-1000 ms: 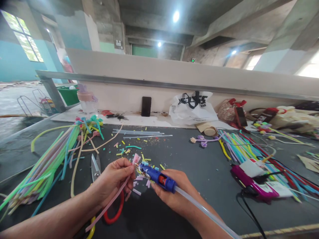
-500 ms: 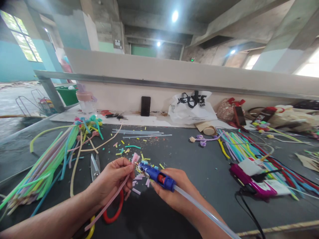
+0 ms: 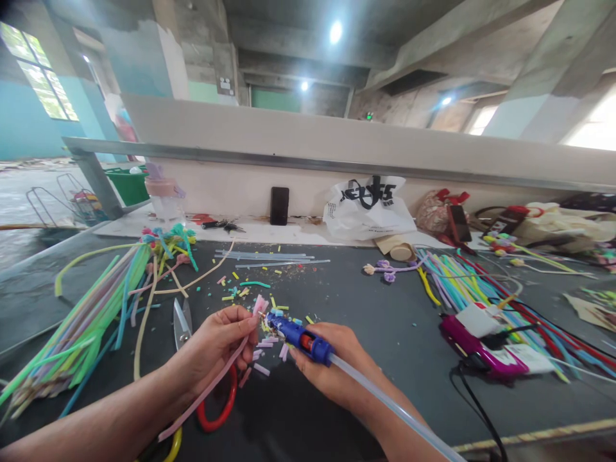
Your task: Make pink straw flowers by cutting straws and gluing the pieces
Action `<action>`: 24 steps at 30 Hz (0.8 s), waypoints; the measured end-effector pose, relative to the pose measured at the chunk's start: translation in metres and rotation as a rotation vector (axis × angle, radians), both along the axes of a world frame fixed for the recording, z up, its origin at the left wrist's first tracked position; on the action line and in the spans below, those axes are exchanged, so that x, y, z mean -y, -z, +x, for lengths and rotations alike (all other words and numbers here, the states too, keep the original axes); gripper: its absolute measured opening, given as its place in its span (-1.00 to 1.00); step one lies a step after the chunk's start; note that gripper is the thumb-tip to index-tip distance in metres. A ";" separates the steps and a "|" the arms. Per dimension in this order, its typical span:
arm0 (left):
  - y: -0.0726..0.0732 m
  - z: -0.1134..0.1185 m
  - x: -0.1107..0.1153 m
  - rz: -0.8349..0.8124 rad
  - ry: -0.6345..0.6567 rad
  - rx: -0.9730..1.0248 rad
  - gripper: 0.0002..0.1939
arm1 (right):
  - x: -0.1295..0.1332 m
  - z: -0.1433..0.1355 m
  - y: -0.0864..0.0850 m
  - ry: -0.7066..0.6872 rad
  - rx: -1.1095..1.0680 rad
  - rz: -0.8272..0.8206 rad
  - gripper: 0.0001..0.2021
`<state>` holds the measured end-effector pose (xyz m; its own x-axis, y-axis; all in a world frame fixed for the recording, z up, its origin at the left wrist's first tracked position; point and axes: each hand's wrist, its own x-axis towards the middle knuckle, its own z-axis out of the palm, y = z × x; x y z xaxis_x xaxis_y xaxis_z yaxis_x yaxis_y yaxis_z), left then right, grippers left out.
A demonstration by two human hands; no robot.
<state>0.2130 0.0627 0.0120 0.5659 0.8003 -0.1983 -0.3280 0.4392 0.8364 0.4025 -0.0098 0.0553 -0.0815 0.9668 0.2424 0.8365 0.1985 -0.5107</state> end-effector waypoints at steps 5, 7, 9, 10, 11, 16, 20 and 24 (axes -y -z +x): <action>-0.003 0.000 -0.001 0.010 0.014 0.036 -0.80 | -0.003 0.016 0.001 0.105 0.055 0.065 -0.80; -0.005 0.000 -0.003 0.011 0.000 0.050 -0.80 | -0.006 0.030 0.003 0.119 0.157 0.109 -0.80; -0.006 -0.001 -0.005 0.006 -0.028 0.053 -0.81 | -0.009 0.047 0.006 0.143 0.279 0.084 -0.83; -0.006 -0.001 -0.007 0.005 -0.045 0.051 -0.81 | -0.011 0.055 0.008 0.165 0.331 0.051 -0.86; -0.006 -0.001 -0.008 0.004 -0.060 0.048 -0.81 | -0.012 0.063 0.009 0.180 0.371 0.019 -0.88; -0.004 -0.003 -0.015 0.011 -0.081 0.037 -0.80 | -0.017 0.097 0.017 0.175 0.440 -0.148 -0.79; -0.003 -0.003 -0.016 0.022 -0.077 0.044 -0.80 | -0.022 0.119 0.026 0.179 0.449 -0.261 -0.71; -0.004 -0.003 -0.015 0.024 -0.064 0.045 -0.81 | -0.021 0.128 0.024 0.221 0.521 -0.239 -0.57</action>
